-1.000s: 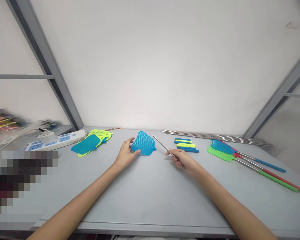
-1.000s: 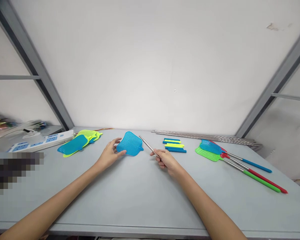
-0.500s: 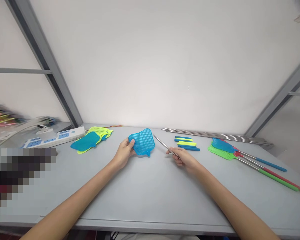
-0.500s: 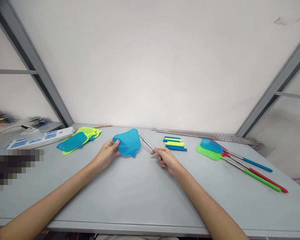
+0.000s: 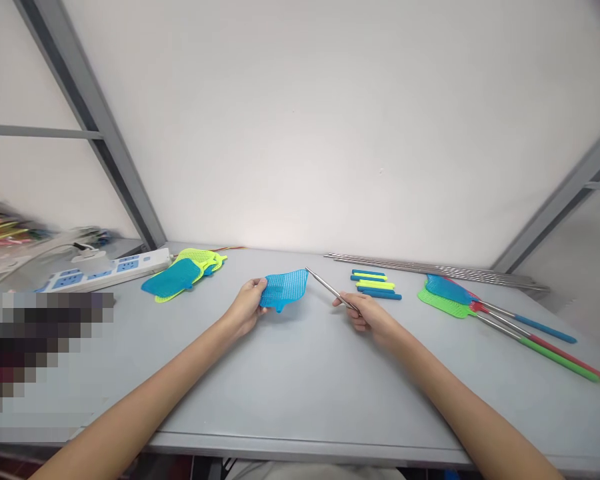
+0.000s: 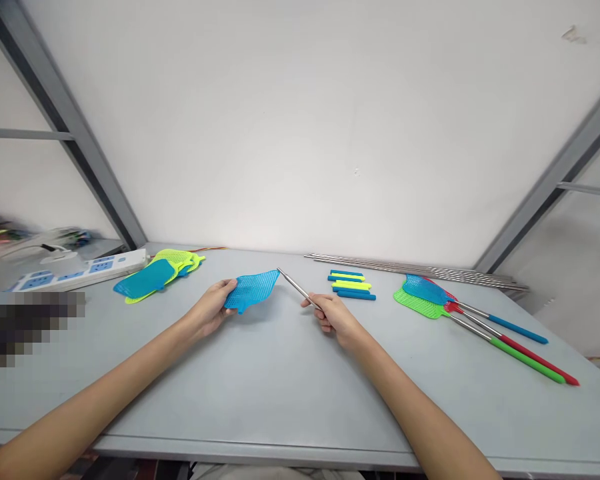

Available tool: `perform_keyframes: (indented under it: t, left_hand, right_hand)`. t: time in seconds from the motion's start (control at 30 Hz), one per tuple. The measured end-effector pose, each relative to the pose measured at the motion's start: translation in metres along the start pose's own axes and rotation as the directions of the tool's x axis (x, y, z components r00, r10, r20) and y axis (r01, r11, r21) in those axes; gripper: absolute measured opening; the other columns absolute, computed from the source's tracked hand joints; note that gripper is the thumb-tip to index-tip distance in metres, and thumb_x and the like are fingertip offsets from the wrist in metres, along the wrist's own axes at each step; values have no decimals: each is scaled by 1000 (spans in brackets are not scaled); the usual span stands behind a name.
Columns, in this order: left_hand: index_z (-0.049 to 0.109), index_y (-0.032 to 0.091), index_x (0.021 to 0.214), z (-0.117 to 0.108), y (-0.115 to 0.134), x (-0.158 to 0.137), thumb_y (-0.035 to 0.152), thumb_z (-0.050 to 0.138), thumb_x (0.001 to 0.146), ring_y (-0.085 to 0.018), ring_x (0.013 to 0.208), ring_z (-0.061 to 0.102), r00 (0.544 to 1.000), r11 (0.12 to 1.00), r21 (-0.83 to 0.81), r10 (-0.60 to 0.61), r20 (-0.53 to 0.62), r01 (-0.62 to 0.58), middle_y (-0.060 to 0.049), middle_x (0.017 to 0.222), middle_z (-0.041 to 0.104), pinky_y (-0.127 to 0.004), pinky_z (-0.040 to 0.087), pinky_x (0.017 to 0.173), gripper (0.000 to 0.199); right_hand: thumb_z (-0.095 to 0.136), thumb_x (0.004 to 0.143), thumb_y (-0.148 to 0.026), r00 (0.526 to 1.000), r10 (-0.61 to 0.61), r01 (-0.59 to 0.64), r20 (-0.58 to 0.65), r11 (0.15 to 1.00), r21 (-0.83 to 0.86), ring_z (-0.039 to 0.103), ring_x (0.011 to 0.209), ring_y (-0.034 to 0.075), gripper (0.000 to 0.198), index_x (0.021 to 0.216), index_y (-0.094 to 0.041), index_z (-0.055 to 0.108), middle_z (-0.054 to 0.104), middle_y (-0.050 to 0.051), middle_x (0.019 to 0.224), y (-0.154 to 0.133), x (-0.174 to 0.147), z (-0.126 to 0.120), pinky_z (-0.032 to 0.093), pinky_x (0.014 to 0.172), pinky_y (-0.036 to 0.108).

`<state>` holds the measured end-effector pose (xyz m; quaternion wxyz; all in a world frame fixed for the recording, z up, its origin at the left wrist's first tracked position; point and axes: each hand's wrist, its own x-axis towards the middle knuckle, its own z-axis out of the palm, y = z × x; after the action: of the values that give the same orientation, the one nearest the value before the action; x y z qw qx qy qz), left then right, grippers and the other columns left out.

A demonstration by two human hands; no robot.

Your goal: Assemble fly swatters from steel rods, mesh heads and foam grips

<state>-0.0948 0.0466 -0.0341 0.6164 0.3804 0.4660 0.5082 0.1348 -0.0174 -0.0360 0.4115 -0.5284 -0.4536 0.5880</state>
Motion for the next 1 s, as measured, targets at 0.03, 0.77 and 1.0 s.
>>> perform_keyframes:
  t: [0.03,0.77,1.0]
  left_hand:
    - [49,11,71,0,0,0,18,49,74,-6,34,44,1000,1000,-22,-16,11,16,2,48,46,-12,32,23,7]
    - [55,13,73,0,7,4,5,62,60,-10,57,56,999,933,-358,-33,25,40,-1,72,59,-20,48,45,17]
    - [54,13,70,1,4,2,7,62,60,-9,52,54,999,949,-311,-37,40,48,-1,67,58,-16,43,39,15]
  right_hand:
    - [46,68,-48,1000,-1,0,1,1000,3,16,38,2,34,75,-17,57,22,-6,49,0,0,0,12,35,19]
    - [39,67,-53,954,-131,20,-271,926,-378,26,35,7,41,52,-16,50,28,-4,39,7,19,-32,22,37,22]
    - [39,64,-57,833,-255,-12,-491,879,-477,34,38,9,46,44,-17,46,39,-1,40,18,41,-67,23,41,23]
